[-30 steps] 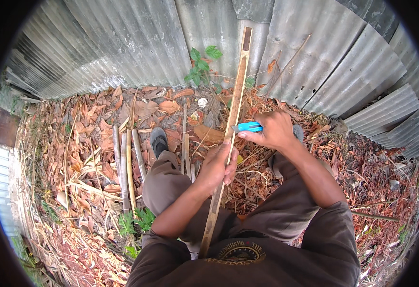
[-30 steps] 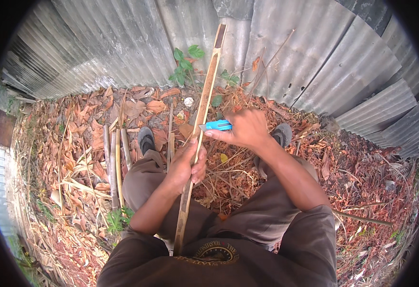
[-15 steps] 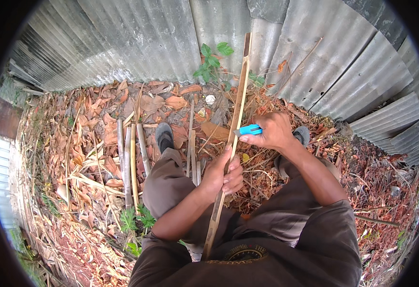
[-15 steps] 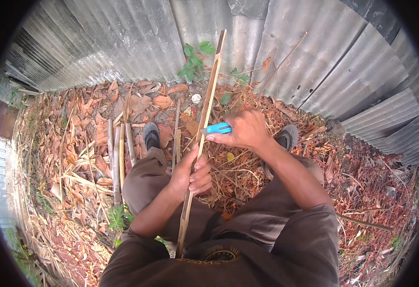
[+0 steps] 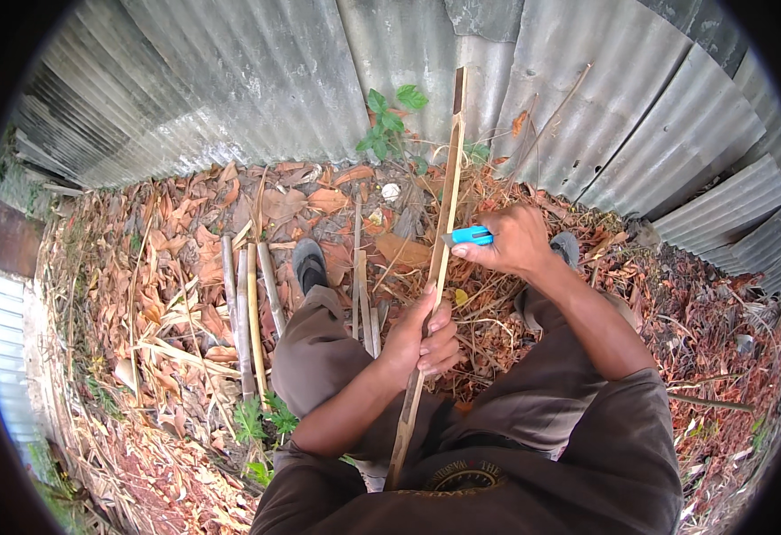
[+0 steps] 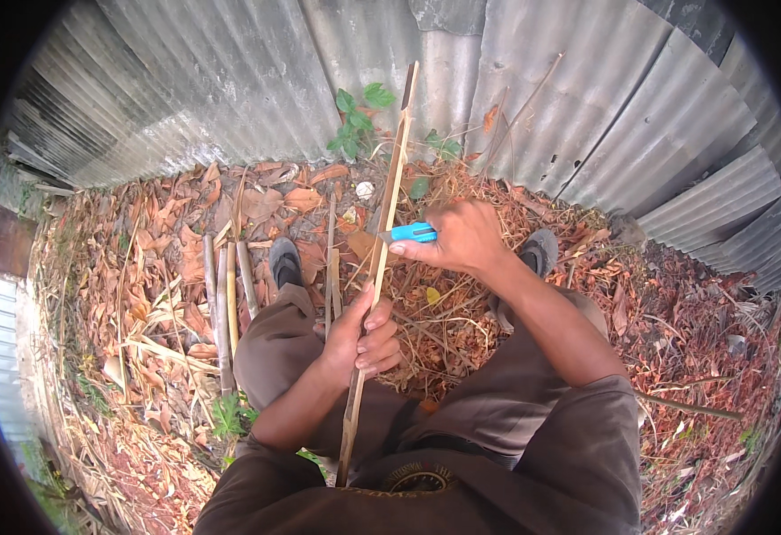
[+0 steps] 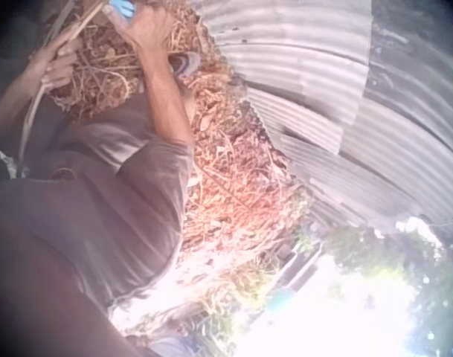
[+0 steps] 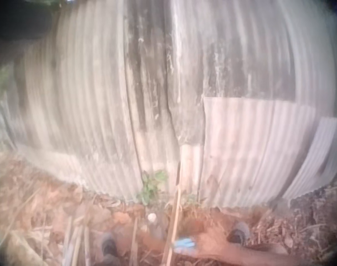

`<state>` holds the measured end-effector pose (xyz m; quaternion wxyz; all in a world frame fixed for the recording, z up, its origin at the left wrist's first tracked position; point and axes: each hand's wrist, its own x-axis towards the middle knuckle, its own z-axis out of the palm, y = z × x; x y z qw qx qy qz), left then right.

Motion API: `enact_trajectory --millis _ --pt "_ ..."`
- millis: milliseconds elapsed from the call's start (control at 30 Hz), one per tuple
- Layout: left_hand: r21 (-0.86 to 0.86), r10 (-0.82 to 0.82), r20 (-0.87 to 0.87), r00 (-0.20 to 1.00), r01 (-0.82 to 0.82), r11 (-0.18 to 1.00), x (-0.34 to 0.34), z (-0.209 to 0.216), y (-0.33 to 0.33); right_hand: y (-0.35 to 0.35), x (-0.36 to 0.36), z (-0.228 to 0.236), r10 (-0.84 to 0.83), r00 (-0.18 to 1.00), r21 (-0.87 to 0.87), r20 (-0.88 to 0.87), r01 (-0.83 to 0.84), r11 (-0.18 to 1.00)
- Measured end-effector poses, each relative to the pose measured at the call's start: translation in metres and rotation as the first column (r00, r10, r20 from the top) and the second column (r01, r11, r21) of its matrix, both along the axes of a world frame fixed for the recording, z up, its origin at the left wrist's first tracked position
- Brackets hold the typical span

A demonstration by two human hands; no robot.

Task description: The person sits on the ground and uses a blue utility knife to shave and sharpen a long wooden stick. They rotate the stick to work on different sides, creating a pointed tip. Later, they switch to a larger knife to further refine the stick's shape.

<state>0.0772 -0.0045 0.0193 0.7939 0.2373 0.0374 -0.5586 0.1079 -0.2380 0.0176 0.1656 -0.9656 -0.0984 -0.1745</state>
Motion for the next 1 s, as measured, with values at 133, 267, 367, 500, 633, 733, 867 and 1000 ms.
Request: enact_trajectory --millis 133,267,367,500,633,733,867,1000 --pt "0.024 -0.023 0.010 1.000 0.022 0.999 -0.006 0.009 -0.004 -0.020 0.023 0.012 -0.212 0.977 0.024 0.034 0.212 0.977" --pt "0.066 -0.095 0.011 0.995 0.095 0.993 -0.014 0.010 -0.016 -0.066 0.044 0.019 -0.409 0.910 0.103 -0.073 0.414 0.904" --pt "0.077 -0.092 0.082 0.992 0.086 0.993 -0.014 0.010 -0.011 -0.046 0.027 0.019 -0.295 0.947 0.016 -0.125 0.299 0.954" --pt "0.163 -0.032 0.104 0.994 0.015 0.986 -0.008 0.010 -0.007 -0.012 -0.003 -0.002 -0.093 0.996 0.078 0.009 0.092 0.993" --pt "0.126 -0.041 0.112 0.993 0.026 0.992 -0.009 0.014 -0.008 -0.030 0.014 0.015 -0.101 0.988 0.033 0.114 0.098 0.995" --pt "0.122 -0.088 0.088 0.992 0.077 0.990 -0.014 0.010 -0.012 -0.049 0.030 0.011 -0.288 0.957 0.057 0.020 0.287 0.956" --pt "0.160 -0.097 0.108 0.989 0.079 0.984 -0.020 0.008 -0.014 -0.078 0.045 0.010 -0.382 0.924 0.014 -0.035 0.382 0.924" --pt "0.191 -0.118 0.092 0.989 0.099 0.977 -0.020 0.007 -0.020 -0.106 0.050 -0.004 -0.379 0.911 -0.079 0.165 0.395 0.915"
